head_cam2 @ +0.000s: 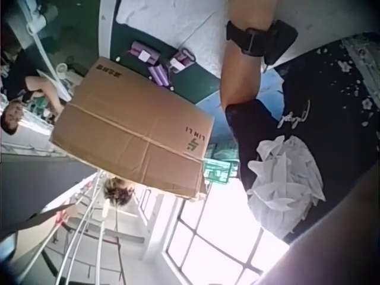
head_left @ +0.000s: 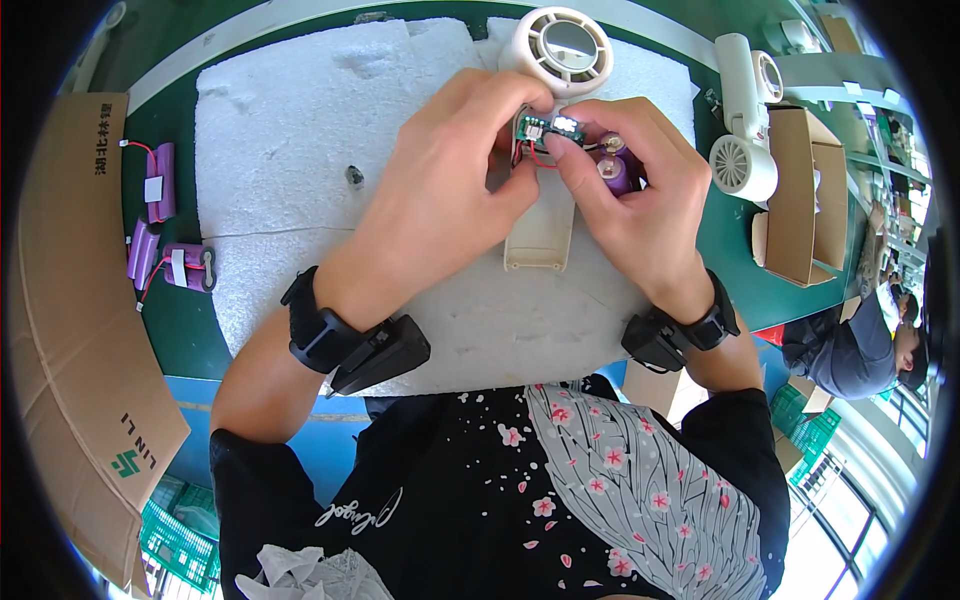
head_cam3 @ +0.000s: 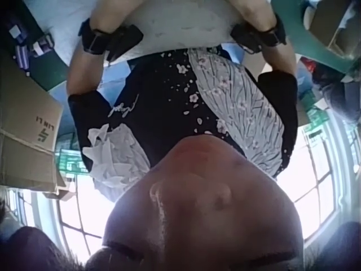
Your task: The person assembles a handheld fan by connecting a circuit board to the housing, inserting batteries, and pressing the components together before repeating the process with a second unit.
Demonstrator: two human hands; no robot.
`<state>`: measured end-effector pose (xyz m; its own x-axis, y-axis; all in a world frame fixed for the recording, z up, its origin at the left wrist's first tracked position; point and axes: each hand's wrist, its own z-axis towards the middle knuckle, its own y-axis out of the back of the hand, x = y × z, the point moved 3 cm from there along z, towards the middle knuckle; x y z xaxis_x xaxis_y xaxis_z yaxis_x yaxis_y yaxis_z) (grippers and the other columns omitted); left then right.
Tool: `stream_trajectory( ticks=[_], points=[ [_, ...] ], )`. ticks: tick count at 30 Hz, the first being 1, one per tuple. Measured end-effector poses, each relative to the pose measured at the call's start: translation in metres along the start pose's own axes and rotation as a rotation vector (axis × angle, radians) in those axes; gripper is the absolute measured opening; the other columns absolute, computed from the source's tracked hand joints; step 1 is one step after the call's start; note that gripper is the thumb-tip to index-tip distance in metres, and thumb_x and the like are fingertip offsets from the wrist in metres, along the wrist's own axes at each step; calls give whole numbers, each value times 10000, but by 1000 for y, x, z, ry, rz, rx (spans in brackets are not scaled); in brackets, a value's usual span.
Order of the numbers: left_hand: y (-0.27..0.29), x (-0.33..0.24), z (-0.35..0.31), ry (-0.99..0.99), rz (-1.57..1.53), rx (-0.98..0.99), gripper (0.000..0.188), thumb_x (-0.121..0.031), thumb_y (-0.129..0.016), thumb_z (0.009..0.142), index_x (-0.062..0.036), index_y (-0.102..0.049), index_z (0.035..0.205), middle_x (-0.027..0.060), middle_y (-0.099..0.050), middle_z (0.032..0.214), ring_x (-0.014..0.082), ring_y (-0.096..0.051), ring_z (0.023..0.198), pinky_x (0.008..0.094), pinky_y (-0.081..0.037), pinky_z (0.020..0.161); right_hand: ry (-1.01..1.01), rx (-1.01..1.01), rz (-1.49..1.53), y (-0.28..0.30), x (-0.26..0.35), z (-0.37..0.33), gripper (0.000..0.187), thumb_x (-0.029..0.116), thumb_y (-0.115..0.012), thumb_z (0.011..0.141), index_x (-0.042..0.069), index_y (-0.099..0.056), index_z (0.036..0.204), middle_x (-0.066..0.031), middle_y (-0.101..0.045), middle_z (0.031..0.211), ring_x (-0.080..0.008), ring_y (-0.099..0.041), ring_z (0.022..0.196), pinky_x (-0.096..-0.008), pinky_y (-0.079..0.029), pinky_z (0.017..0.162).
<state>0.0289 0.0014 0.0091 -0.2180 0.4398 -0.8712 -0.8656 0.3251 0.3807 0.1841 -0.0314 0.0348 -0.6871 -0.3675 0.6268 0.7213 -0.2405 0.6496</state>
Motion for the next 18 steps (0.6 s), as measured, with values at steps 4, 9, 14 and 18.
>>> stream_trajectory(
  ticks=[4,9,14,18],
  points=[
    [0,-1,0,-4,10,25,385,72,-622,761,-33,-564,1126,92,-613,919,178,-624,726,284,-509,635,-51,31,-20,2,3,0,174,74,-751,790,-4,-671,923,-66,-652,793,-92,-574,641,-228,-470,582],
    [1,-1,0,-43,59,39,386,77,-599,759,-43,-561,1124,99,-615,890,175,-615,702,288,-501,620,-88,75,-36,0,1,-1,167,83,-740,799,-9,-667,918,-56,-640,770,-86,-560,616,-225,-464,573],
    [1,-2,-2,31,6,15,380,70,-593,749,-45,-542,1107,93,-602,860,174,-584,664,286,-488,611,-83,87,-53,0,1,-1,165,76,-748,790,-4,-669,911,-55,-641,771,-84,-559,613,-224,-463,573],
    [1,-2,0,20,28,20,366,57,-600,747,-45,-527,1091,96,-589,834,175,-563,640,287,-478,605,8,85,-24,-1,2,-1,166,63,-754,777,-2,-671,905,-65,-645,779,-94,-568,619,-224,-465,577]
  ],
)
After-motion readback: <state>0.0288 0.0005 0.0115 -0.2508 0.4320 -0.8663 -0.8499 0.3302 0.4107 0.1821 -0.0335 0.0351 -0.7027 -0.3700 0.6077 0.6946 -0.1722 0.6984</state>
